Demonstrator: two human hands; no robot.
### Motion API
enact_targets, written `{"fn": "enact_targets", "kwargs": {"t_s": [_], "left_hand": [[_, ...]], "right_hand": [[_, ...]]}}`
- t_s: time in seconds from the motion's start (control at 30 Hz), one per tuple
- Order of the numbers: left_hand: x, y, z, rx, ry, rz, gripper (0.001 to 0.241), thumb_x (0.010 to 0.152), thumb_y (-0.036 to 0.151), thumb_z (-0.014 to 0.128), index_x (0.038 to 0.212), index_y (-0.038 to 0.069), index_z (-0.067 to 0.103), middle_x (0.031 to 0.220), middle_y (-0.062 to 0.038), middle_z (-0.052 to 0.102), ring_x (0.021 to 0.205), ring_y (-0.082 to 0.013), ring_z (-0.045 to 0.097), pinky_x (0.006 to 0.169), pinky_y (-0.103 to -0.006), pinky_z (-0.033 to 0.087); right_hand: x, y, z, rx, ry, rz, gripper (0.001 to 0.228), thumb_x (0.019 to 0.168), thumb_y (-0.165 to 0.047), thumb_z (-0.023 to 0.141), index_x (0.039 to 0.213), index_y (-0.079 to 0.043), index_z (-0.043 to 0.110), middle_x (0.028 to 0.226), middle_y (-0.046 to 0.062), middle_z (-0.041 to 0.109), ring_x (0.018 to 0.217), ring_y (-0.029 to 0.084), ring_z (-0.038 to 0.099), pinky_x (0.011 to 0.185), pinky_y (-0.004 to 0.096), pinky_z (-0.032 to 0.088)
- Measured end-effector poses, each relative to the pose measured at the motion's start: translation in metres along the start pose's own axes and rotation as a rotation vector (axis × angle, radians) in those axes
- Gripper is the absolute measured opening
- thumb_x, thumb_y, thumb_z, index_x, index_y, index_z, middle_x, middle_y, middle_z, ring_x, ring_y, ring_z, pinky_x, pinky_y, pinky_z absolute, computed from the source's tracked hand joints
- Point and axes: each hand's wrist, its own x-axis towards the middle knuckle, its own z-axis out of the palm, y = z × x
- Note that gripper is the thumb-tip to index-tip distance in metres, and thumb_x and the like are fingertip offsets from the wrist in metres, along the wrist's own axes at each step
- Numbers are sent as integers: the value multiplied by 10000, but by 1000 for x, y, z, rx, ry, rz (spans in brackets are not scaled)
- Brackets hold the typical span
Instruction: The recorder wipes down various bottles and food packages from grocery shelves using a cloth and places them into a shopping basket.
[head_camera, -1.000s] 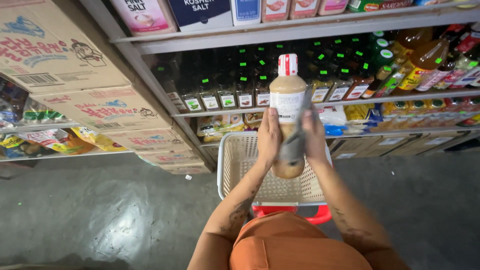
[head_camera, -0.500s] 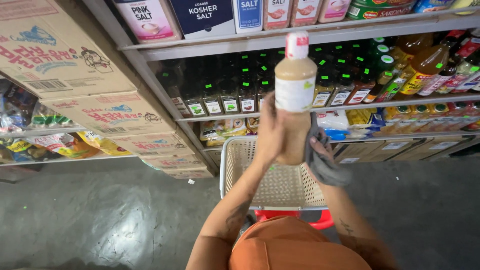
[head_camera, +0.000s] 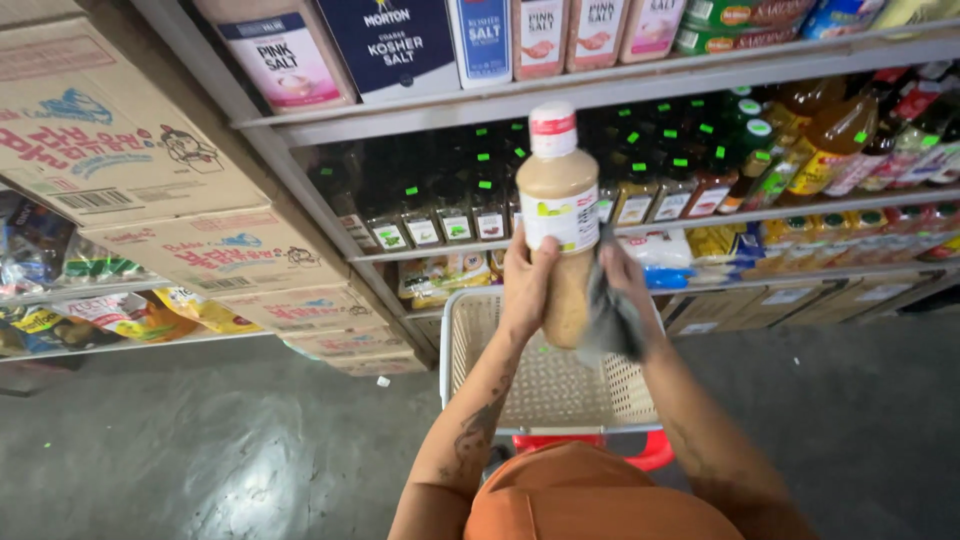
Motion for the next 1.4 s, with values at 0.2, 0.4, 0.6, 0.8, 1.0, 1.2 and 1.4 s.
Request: {"fn": "enact_targets", "kwargs": {"t_s": [0.2, 0.4, 0.6, 0.8, 1.0, 1.2, 1.4], "left_hand": [[23, -35, -34, -143, -68, 134, 686, 1048, 467, 562, 1490, -41, 434, 1400, -174, 610, 1267, -254, 601, 1092, -403, 491], [17, -13, -14, 122, 4, 268, 678, 1098, 496, 441, 1576, 29, 326, 1545, -92, 483, 1416, -209, 473, 1187, -356, 373], [5, -22, -10, -159, 64, 92, 657, 1086, 498, 439, 1438, -57, 452, 1326, -174, 634, 1178, -257, 642, 1031, -401, 524], [-1, -33, -24, 104, 43, -56, 648, 1054, 485, 494, 1447, -29, 454, 1361, -132, 612, 1219, -197, 574, 1050, -364, 474], [46, 69, -17, -9, -72, 247, 669, 972, 379, 650, 1456, -42, 461, 1379, -132, 615, 1258, -211, 592, 1081, -357, 481], [82, 227, 31, 116, -265, 458, 718, 935, 313, 724, 1505, -23, 445, 1367, -126, 635, 1249, -183, 604, 1092, -338, 481], [156, 367, 63, 380, -341, 665, 695, 902, 396, 750, 1407, -49, 576, 1222, -154, 732, 1088, -203, 711, 947, -335, 596]], "right_hand": [[-43, -56, 34, 529, -83, 324, 419, 1032, -257, 583, 1437, -150, 589, 1166, -47, 669, 950, 47, 608, 815, 208, 509], [-26, -29, 13, 484, 50, 189, 355, 1058, -305, 573, 1315, -63, 613, 1127, 22, 681, 975, 118, 668, 820, 262, 546], [1, -65, 32, -174, 60, -13, 296, 1093, -231, 587, 1269, -5, 661, 1091, 69, 692, 968, 190, 620, 839, 331, 491], [25, -89, 38, -477, 100, -561, 341, 1062, -74, 560, 1391, 14, 553, 1317, 124, 634, 1218, 237, 580, 1083, 361, 444], [31, -155, 68, -655, -179, -740, 957, 735, -130, 758, 1594, 3, 357, 1537, 269, 505, 1403, 389, 469, 1129, 454, 364], [109, -203, 119, -722, -315, -389, 1237, 501, -461, 963, 1504, -51, 368, 1321, 147, 657, 1200, 280, 638, 957, 398, 519], [190, -319, 183, -621, -299, -599, 837, 654, -447, 894, 1300, 0, 603, 1241, 132, 739, 1139, 240, 714, 952, 387, 564]]}}
